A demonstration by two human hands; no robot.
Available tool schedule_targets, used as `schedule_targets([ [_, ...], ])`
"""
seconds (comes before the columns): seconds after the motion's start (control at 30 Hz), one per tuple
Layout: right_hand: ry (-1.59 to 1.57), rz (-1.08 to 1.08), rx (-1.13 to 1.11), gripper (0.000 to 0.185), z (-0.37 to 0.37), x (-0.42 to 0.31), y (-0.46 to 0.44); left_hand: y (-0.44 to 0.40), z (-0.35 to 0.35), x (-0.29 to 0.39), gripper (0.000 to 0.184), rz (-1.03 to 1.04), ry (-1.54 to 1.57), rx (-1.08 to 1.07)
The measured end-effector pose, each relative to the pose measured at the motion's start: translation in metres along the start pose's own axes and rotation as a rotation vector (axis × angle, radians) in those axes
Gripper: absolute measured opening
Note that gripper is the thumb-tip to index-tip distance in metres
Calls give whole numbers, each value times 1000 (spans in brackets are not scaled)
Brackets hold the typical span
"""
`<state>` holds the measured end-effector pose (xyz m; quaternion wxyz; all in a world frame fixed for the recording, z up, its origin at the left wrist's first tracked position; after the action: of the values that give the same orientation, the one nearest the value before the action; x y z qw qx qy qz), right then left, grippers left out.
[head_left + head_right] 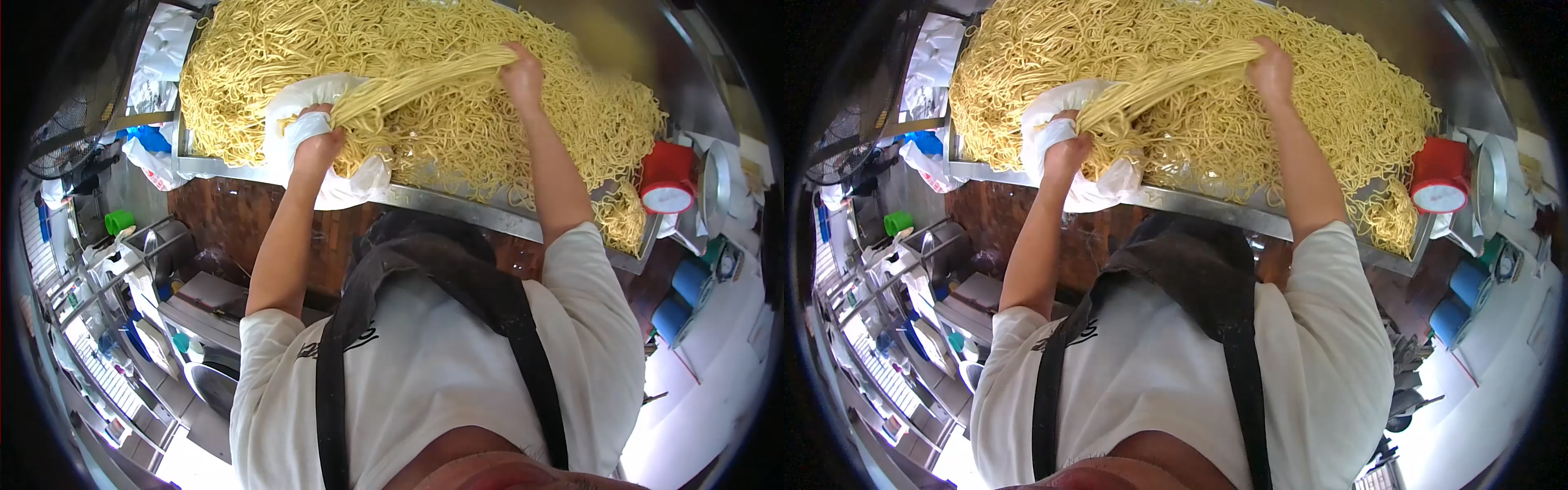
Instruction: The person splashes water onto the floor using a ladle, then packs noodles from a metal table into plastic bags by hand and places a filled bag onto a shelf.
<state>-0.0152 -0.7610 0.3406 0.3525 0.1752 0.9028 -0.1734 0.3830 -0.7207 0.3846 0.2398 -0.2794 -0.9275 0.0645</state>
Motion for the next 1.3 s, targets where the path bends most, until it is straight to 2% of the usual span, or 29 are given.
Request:
schedule_targets([
  [0.2, 365, 85, 93, 36, -53, 102, -72, -10, 6, -8, 31, -2, -55, 11],
  [0.27, 633, 305, 65, 41, -78, 129, -93, -14, 10, -7, 32, -30, -94, -36],
  [0.3, 766, 253, 63, 43, -86, 179, -115, -13, 12, -11, 31, -43, -73, -22],
  [0.4, 735, 280, 80, 45, -146, 216, -136, -6, 13, -20, 31, -49, 21, 9],
  [0.47, 881, 509, -191, 43, -142, 301, -184, 0, -3, -18, 31, -4, 126, 18],
  [0.5, 957, 605, -341, 43, -140, 341, -205, 13, 9, -31, 32, -38, 140, -46],
  [0.53, 1014, 551, -425, 40, -124, 301, -191, 34, 34, -53, 33, -70, 155, -110],
  [0.6, 1113, 424, -585, 38, -91, 207, -157, 23, 5, -18, 35, -61, 246, 73],
  [0.63, 1287, 197, -621, 33, -72, 101, -117, 18, -11, 0, 36, -48, 289, 164],
  [0.67, 1126, 116, -462, 36, -44, 51, -78, 21, -20, 11, 41, -362, 413, 85],
  [0.7, 933, -95, -488, 45, -16, -16, -32, 29, -27, 24, 45, -527, 564, 137],
  [0.73, 561, -303, -468, 62, 14, -62, 19, 37, -34, 38, 49, -694, 707, 218],
  [0.77, 314, -387, -512, 74, 53, -91, 62, 39, -39, 42, 53, -694, 882, 442],
  [0.8, 350, -406, -662, 76, 53, -151, 98, 38, -47, 44, 51, -777, 1102, 475],
  [0.83, 383, -469, -677, 69, 85, -151, 122, 33, -65, 51, 50, -862, 1324, 505],
  [0.87, 418, -536, -686, 63, 111, -143, 137, 20, -88, 62, 45, -836, 1442, 531],
  [0.9, 372, -496, -779, 62, 113, -148, 133, 4, -113, 74, 39, -801, 1560, 552],
  [0.97, 284, -406, -958, 61, 107, -155, 121, -23, -146, 104, 33, -663, 1747, 455],
  [1.0, 22, -640, -804, 39, 98, -162, 120, -31, -153, 130, 33, -604, 1701, 419],
  [1.07, 194, -390, -1086, 23, 48, -230, 100, -34, -153, 160, 39, -427, 1677, 268],
  [1.1, -257, -35, -1294, 23, 23, -251, 98, -39, -153, 171, 40, -362, 1667, 227],
  [1.13, -572, 167, -1381, 22, 31, -256, 100, -45, -149, 171, 40, -262, 1653, 172],
  [1.17, -887, 379, -1448, 21, 39, -261, 102, -49, -144, 165, 40, -295, 1637, 180],
  [1.23, -1205, 490, -1487, 20, 108, -239, 116, -57, -131, 146, 40, -374, 1587, 208],
  [1.3, -570, 95, -1244, 49, 84, -210, 114, -55, -122, 120, 37, -446, 1568, 248],
])
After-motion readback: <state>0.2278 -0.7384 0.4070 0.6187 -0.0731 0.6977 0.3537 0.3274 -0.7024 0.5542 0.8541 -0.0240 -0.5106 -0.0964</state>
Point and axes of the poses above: each hand's wrist, its own y-axis away from the middle knuckle, its own z-axis out of the palm, x = y × z, the point moved 4 cm from there along -y, towards the middle knuckle, and after that the axes turned 12 degrees about z, right-handed, at the moved point
